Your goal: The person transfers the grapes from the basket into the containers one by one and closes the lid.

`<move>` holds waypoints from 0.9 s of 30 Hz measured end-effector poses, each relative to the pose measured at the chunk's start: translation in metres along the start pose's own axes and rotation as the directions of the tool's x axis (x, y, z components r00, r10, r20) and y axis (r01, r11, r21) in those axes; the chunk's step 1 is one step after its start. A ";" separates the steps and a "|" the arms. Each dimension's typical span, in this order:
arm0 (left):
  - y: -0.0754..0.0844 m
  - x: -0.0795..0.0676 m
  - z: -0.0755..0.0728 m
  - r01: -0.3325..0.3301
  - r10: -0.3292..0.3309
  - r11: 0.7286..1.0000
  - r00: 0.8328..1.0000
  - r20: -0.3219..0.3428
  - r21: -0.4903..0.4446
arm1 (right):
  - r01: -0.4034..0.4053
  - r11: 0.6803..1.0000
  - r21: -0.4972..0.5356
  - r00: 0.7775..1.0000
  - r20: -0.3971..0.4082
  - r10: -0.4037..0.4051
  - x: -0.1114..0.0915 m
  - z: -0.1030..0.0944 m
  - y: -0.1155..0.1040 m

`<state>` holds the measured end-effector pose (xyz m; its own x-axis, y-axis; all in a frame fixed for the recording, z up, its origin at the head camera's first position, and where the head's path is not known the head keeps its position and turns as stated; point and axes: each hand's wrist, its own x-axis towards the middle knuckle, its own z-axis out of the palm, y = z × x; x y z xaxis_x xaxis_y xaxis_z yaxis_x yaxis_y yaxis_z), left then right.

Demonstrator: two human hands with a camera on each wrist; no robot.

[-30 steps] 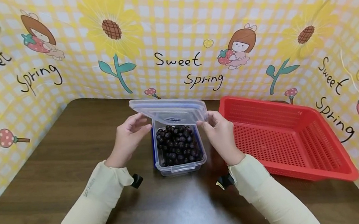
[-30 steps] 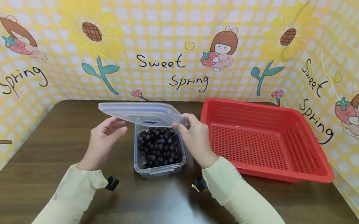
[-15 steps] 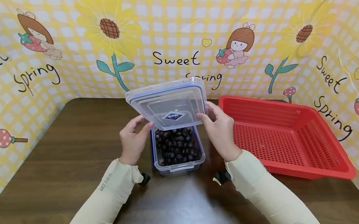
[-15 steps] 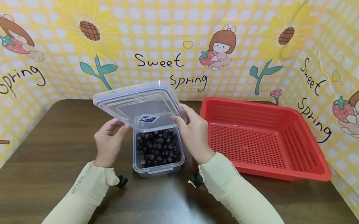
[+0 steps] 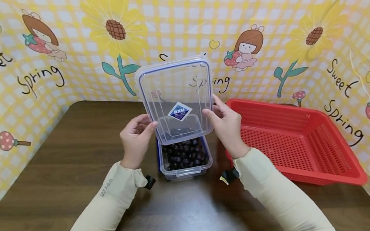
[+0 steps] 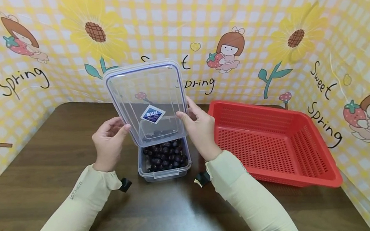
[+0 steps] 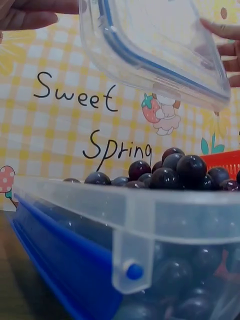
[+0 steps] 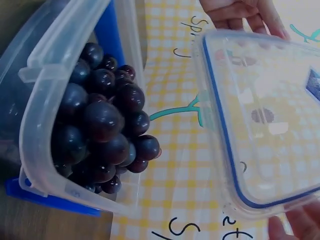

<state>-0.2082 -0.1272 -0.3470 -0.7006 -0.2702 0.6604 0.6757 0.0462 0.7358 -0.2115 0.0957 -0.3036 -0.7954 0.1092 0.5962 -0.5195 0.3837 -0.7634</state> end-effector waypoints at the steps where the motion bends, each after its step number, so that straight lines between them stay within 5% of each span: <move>1: 0.001 0.000 -0.001 0.012 -0.012 1.000 1.000 0.001 0.029 | -0.026 0.999 -0.023 0.999 0.020 0.026 0.001 0.000 0.000; 5: 0.004 0.002 -0.002 0.153 -0.156 0.986 0.987 0.038 0.066 | -0.155 0.980 -0.124 0.977 0.127 0.170 0.008 -0.004 0.001; 7: 0.006 0.004 -0.003 0.285 -0.289 0.957 0.954 0.073 0.059 | -0.218 0.958 -0.187 0.950 0.183 0.252 0.013 -0.007 0.001; 11: 0.012 0.009 -0.006 0.538 -0.541 0.841 0.829 0.144 0.064 | -0.351 0.899 -0.262 0.859 0.291 0.420 0.024 -0.010 0.002; 14: 0.013 0.014 -0.008 0.635 -0.645 0.763 0.741 0.185 0.119 | -0.439 0.859 -0.263 0.786 0.352 0.509 0.032 -0.009 0.004; 17: 0.010 0.020 -0.011 0.691 -0.718 0.696 0.658 0.227 0.197 | -0.527 0.810 -0.258 0.702 0.407 0.585 0.038 -0.008 0.006; 21: 0.006 0.030 -0.013 0.697 -0.764 0.645 0.595 0.250 0.312 | -0.604 0.747 -0.279 0.599 0.460 0.656 0.046 -0.007 0.009; 27: 0.003 0.038 -0.020 0.641 -0.787 0.610 0.560 0.259 0.465 | -0.567 0.750 -0.340 0.581 0.479 0.657 0.050 0.000 0.010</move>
<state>-0.2283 -0.1562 -0.3229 -0.9835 0.0617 -0.1698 -0.1437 0.3022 0.9424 -0.2566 0.1047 -0.2818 -0.9536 -0.1238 -0.2743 0.1679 0.5377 -0.8263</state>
